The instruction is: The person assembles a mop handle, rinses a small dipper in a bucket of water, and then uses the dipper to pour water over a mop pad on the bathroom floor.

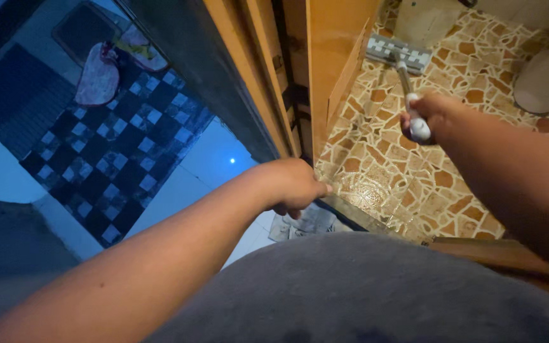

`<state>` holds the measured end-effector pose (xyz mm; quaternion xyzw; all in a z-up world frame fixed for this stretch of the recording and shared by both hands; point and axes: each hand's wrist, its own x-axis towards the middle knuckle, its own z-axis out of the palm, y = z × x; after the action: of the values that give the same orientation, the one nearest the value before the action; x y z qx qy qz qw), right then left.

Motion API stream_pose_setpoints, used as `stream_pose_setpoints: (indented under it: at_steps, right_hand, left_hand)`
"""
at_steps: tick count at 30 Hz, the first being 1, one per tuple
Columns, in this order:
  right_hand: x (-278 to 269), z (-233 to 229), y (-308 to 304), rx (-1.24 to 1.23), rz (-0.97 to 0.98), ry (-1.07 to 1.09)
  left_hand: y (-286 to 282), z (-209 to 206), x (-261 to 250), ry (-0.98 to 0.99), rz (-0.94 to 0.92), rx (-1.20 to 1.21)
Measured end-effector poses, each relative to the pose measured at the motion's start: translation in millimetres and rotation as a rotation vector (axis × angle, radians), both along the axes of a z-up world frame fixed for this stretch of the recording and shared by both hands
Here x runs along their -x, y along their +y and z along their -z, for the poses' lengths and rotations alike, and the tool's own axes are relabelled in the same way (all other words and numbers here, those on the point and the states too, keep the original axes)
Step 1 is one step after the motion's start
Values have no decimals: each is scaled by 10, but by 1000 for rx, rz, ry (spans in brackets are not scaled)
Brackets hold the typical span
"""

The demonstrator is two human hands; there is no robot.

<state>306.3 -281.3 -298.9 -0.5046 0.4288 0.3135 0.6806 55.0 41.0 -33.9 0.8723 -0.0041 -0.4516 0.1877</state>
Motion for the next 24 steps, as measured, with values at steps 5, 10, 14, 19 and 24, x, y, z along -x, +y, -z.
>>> stream_pose_setpoints:
  at_steps: [5,10,14,19,24]
  right_hand:
    - [549,73,-108,76,-31,-80]
    - [1282,-327,-23,203,-122,-81]
    - [2114,-858,70,335,-229,-49]
    - [2989,-1336,77,453,-441,-29]
    - [3672,-1825,292,806,-837,-39]
  left_hand:
    - [50,9,63,-40,15,20]
    - [80,20,125,-58,74,93]
    - [22,86,239,-43,84,189]
    - [-77,175,392,-151,278,243]
    - [-30,161,625,-139,285,277]
